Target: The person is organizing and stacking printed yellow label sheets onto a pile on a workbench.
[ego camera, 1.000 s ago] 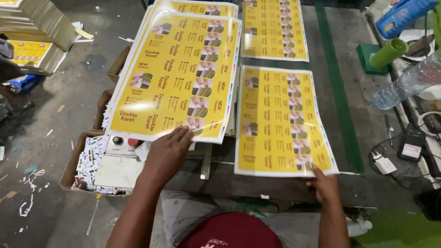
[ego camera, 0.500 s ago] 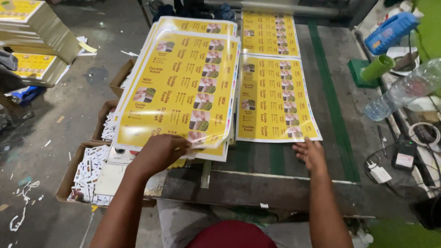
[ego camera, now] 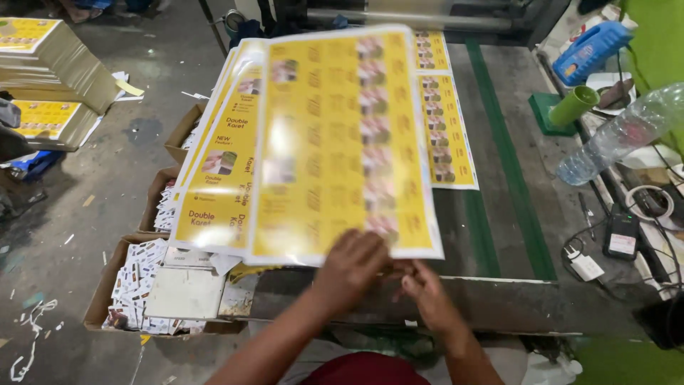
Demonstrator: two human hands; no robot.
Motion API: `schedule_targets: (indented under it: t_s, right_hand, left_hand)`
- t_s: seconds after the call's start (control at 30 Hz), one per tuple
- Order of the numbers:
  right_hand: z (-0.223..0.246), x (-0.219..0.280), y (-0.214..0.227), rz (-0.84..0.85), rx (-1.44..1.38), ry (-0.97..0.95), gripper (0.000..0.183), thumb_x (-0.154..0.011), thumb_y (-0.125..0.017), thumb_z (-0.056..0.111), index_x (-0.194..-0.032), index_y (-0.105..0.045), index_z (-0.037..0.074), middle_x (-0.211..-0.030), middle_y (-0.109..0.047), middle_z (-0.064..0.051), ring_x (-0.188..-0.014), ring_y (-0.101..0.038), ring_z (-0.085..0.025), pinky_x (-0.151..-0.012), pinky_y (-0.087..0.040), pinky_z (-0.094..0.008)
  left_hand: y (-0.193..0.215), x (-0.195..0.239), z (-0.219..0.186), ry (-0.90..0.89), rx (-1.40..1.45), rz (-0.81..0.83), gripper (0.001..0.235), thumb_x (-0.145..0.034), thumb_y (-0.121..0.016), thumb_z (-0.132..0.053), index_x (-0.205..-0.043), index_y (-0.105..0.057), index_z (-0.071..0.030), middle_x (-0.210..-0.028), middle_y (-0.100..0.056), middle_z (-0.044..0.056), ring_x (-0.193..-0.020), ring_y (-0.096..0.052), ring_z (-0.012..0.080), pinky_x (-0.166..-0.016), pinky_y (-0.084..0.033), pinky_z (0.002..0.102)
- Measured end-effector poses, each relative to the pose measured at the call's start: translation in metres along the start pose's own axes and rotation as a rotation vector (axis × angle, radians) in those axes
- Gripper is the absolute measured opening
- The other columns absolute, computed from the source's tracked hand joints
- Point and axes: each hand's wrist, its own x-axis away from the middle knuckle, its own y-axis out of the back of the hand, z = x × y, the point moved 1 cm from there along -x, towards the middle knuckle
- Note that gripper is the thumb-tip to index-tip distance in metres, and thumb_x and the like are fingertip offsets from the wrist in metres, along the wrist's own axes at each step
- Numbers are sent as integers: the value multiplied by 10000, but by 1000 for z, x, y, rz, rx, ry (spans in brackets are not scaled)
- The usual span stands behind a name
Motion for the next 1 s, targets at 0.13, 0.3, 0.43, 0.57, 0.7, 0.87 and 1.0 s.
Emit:
schedule_targets:
  t_s: [0.13,0.3,0.43,0.57,0.7,0.87,1.0]
  right_hand:
    - [-52,21,25,-364,-282,-249,492,-1021,-537,179,-1472,-511,-15,-1248,-643,-133,-874,-543,-146,-725,-437,-287]
    - [-62,47,109,-674,-214,-85,429,-1002,-582,79,-1421,-499,47,-1084,-672,-158,-711,-662,-230,-470,-490,-287]
    - [-75,92,183,-743,-121,-210,359,-1006,-565,32,-1357,-513,-25,-940,-668,-171,-637,-654,-249,-448,-443,-298]
    - [-90,118,222,-806,-5,-368,355,-1041,-542,38,-1384,-497,-42,-1060,-647,-222,-743,-620,-286,-515,-450,-354]
    - [-106,124,233,-774,95,-426,345,-1047,-542,35,-1359,-511,-108,-985,-665,-274,-735,-669,-350,-503,-442,-354]
    - [-101,73,212,-706,40,-421,352,-1050,-530,57,-1375,-505,-76,-986,-666,-248,-755,-687,-325,-499,-426,-339]
    - [-121,24,219,-720,68,-333,368,-1065,-574,103,-1257,-483,-197,-972,-606,-312,-714,-725,-464,-447,-595,-387]
  left_hand:
    - [-18,11,-36,-15,90,198,416,-901,-674,-234,-1224,-651,26,-1344,-634,206,-1342,-546,376,-1168,-316,591]
    - [26,15,-16,54,44,124,341,-962,-721,-275,-1170,-665,-11,-1266,-673,156,-1306,-581,335,-1149,-361,539]
    - [69,41,30,153,-84,139,468,-894,-768,-375,-1191,-648,-34,-1280,-685,128,-1266,-613,304,-1110,-427,453]
    - [72,78,66,265,-410,450,772,-839,-678,-456,-1458,-477,-40,-1599,-446,164,-1514,-374,330,-1199,-296,496]
    - [81,79,67,249,-454,313,382,-946,-622,-207,-1272,-626,-7,-1387,-664,158,-1321,-622,297,-1049,-490,412]
    - [97,54,66,281,-413,196,312,-867,-731,-141,-1170,-699,-74,-1182,-753,63,-1044,-729,234,-808,-552,368]
    - [100,61,92,161,-444,136,160,-974,-690,-277,-1076,-759,-176,-1008,-769,36,-962,-766,224,-802,-601,322]
